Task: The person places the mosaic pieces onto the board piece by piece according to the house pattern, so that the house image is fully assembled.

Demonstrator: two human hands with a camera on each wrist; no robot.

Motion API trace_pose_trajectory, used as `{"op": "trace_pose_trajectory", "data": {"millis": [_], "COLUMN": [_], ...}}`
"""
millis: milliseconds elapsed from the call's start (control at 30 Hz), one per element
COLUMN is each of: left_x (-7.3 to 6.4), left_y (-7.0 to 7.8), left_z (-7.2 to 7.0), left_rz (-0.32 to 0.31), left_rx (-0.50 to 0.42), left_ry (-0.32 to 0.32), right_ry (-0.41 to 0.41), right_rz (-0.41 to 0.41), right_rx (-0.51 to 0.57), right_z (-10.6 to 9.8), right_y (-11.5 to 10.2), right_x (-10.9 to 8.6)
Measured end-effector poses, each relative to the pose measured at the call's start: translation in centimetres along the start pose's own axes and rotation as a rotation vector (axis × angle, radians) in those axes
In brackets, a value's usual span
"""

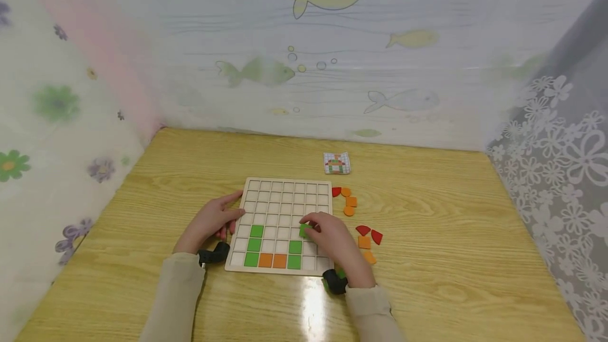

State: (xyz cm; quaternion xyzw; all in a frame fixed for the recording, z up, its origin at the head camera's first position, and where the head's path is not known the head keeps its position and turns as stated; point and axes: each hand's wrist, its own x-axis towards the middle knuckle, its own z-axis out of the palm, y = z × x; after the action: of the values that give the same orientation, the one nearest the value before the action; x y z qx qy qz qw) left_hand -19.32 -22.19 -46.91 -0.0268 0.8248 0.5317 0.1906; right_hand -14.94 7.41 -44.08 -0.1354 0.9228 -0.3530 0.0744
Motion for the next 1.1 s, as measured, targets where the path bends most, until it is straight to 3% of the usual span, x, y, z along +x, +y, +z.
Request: {"op": "trace_pose_trajectory", "data": {"millis": [467, 833, 1100], "left_x": [-0.1, -0.1, -0.3], "left_y": [0.0, 0.0, 0.3], "left_z": [0.0, 0.0, -0.1], "left_rz": [0.003, -0.011, 0.005], "left_rx": [0.026, 0.009, 0.006], "left_ry": [0.003, -0.005, -0.014], "right_ry": [-0.013, 0.052, 0.056], "right_rz": [-0.044, -0.046, -0.013], "right_rx": [-0.074, -0.169, -0.149], "right_z": [1.1, 1.8, 2.0], "right_y": [-1.0, -1.6, -1.8], "right_x": [0.8, 1.0, 1.0]}}
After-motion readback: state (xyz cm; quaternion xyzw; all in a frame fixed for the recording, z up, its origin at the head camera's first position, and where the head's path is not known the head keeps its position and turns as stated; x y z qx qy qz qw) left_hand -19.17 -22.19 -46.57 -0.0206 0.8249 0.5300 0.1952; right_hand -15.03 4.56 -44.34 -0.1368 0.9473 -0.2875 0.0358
